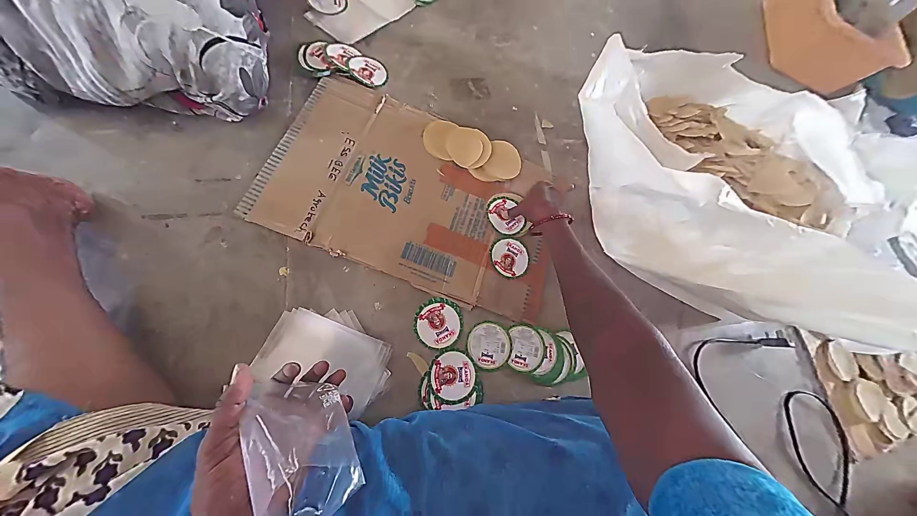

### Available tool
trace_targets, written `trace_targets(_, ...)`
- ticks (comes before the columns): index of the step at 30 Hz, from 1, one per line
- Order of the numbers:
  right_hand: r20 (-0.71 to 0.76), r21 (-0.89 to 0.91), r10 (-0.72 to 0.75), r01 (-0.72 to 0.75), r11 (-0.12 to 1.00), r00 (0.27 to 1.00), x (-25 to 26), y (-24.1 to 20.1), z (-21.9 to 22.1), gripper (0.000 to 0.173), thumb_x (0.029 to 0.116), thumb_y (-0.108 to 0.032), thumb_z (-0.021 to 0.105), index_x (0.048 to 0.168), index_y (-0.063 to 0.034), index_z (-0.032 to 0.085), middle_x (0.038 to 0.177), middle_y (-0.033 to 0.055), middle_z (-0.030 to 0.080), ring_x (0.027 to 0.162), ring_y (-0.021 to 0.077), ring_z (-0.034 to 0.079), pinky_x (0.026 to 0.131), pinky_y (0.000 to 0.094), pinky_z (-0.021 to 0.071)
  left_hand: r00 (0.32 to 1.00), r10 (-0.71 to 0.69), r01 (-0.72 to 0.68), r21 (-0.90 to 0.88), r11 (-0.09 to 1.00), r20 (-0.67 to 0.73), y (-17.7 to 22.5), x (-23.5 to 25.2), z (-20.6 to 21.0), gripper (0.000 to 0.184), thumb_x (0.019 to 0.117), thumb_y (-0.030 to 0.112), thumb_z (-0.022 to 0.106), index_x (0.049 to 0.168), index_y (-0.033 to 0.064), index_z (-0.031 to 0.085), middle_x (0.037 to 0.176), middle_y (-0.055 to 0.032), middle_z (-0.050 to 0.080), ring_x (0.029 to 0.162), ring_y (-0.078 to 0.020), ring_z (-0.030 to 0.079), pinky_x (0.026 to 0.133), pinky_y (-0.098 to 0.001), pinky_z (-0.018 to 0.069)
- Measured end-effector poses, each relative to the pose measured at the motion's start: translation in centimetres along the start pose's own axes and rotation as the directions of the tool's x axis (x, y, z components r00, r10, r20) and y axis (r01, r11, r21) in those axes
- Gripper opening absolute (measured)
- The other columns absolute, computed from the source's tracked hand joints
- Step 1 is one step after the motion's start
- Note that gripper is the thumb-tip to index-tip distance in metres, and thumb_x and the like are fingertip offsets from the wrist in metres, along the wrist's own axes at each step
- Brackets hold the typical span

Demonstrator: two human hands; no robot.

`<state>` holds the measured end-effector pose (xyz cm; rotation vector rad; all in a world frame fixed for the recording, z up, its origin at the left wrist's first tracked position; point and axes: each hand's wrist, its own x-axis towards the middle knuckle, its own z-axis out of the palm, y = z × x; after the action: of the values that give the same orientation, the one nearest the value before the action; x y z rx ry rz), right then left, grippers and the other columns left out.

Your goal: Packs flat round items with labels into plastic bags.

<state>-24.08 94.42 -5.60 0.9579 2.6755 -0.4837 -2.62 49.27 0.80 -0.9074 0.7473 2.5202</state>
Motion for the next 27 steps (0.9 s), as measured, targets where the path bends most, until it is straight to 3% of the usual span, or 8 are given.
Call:
trace_targets(4, 0.058, -0.059, -0.168, 0.171, 0.983, 0.984, -3.8, -4.5, 1.8, 0.056, 0.0785, -0.029, 0.086, 0.113, 0.0111, 0.066, 0.123, 0.0321, 0.063, 0.12, 0.0469, 0.06, 0.098, 0.0654, 0.0469, 1.0, 0.012, -0.012, -0.043, 0.999, -0.003, 0.2, -0.6, 0.1, 0.047, 0.0991, 0.054, 0.055, 0.103, 0.0091, 0.068, 0.104, -0.0172, 0.073, 0.096, -0.036, 0.073, 0.078, -0.0534, 0.0618)
trace_targets(7, 0.109, -0.065, -0.262, 0.27, 0.961, 0.959, -7.4, -8.2, 3.3, 0.07, 0.0798, -0.029, 0.086, 0.128, 0.0126, 0.058, 0.137, 0.0355, 0.053, 0.132, 0.0494, 0.05, 0.106, 0.0658, 0.042, 1.0, 0.025, -0.025, -0.065, 0.998, -0.006, 0.5, -1.2, 0.2, 0.048, 0.1011, 0.054, 0.051, 0.102, 0.0086, 0.067, 0.103, -0.0174, 0.073, 0.095, -0.036, 0.074, 0.077, -0.0528, 0.0622)
trace_targets(12, 0.173, -0.071, -0.381, 0.397, 0.915, 0.908, -12.7, -12.7, 7.3, 0.071, 0.0741, -0.028, 0.09, 0.126, 0.0097, 0.06, 0.129, 0.0317, 0.057, 0.119, 0.0459, 0.059, 0.097, 0.0593, 0.0506, 0.998, 0.07, -0.069, -0.063, 0.996, 0.005, 1.1, -2.2, 0.0, 0.049, 0.1051, 0.051, 0.043, 0.105, 0.0072, 0.064, 0.103, -0.0183, 0.073, 0.094, -0.036, 0.074, 0.077, -0.0518, 0.0626)
trace_targets(14, 0.185, -0.101, -0.4, 0.422, 0.901, 0.897, -14.4, -13.6, 8.2, 0.074, 0.0737, -0.029, 0.09, 0.128, 0.009, 0.058, 0.13, 0.0299, 0.056, 0.119, 0.0442, 0.06, 0.095, 0.0579, 0.0524, 0.997, 0.075, -0.074, -0.083, 0.994, 0.005, 1.6, -2.6, -0.2, 0.048, 0.1059, 0.05, 0.041, 0.105, 0.007, 0.064, 0.102, -0.0184, 0.073, 0.093, -0.0356, 0.074, 0.076, -0.0511, 0.0628)
trace_targets(20, 0.221, -0.213, -0.396, 0.441, 0.872, 0.891, -14.6, -13.9, 8.6, 0.071, 0.0705, -0.043, 0.091, 0.119, 0.0026, 0.067, 0.129, 0.0286, 0.059, 0.123, 0.0459, 0.056, 0.095, 0.0616, 0.0503, 0.994, 0.106, -0.11, -0.132, 0.985, -0.037, 3.1, -3.2, -0.8, 0.05, 0.1075, 0.048, 0.039, 0.104, 0.0051, 0.063, 0.099, -0.0188, 0.072, 0.091, -0.0357, 0.074, 0.075, -0.0519, 0.0625)
trace_targets(25, 0.288, -0.216, -0.39, 0.456, 0.863, 0.875, -14.9, -14.0, 8.8, 0.068, 0.0683, -0.044, 0.093, 0.112, 0.0016, 0.067, 0.108, 0.0246, 0.068, 0.104, 0.0419, 0.066, 0.085, 0.0628, 0.0516, 0.988, 0.124, -0.135, -0.126, 0.983, -0.091, 3.7, -3.3, -1.1, 0.047, 0.1086, 0.047, 0.037, 0.106, 0.0058, 0.06, 0.097, -0.0172, 0.072, 0.088, -0.0351, 0.074, 0.074, -0.0519, 0.0623)
trace_targets(27, 0.276, -0.222, -0.361, 0.425, 0.878, 0.891, -15.5, -14.2, 8.9, 0.074, 0.0676, -0.044, 0.093, 0.12, 0.0002, 0.064, 0.111, 0.025, 0.068, 0.107, 0.0421, 0.065, 0.086, 0.0632, 0.0513, 0.984, 0.128, -0.143, -0.123, 0.982, -0.12, 4.0, -3.1, -1.3, 0.045, 0.1085, 0.046, 0.037, 0.109, 0.006, 0.058, 0.096, -0.016, 0.072, 0.086, -0.0343, 0.074, 0.073, -0.0518, 0.062)
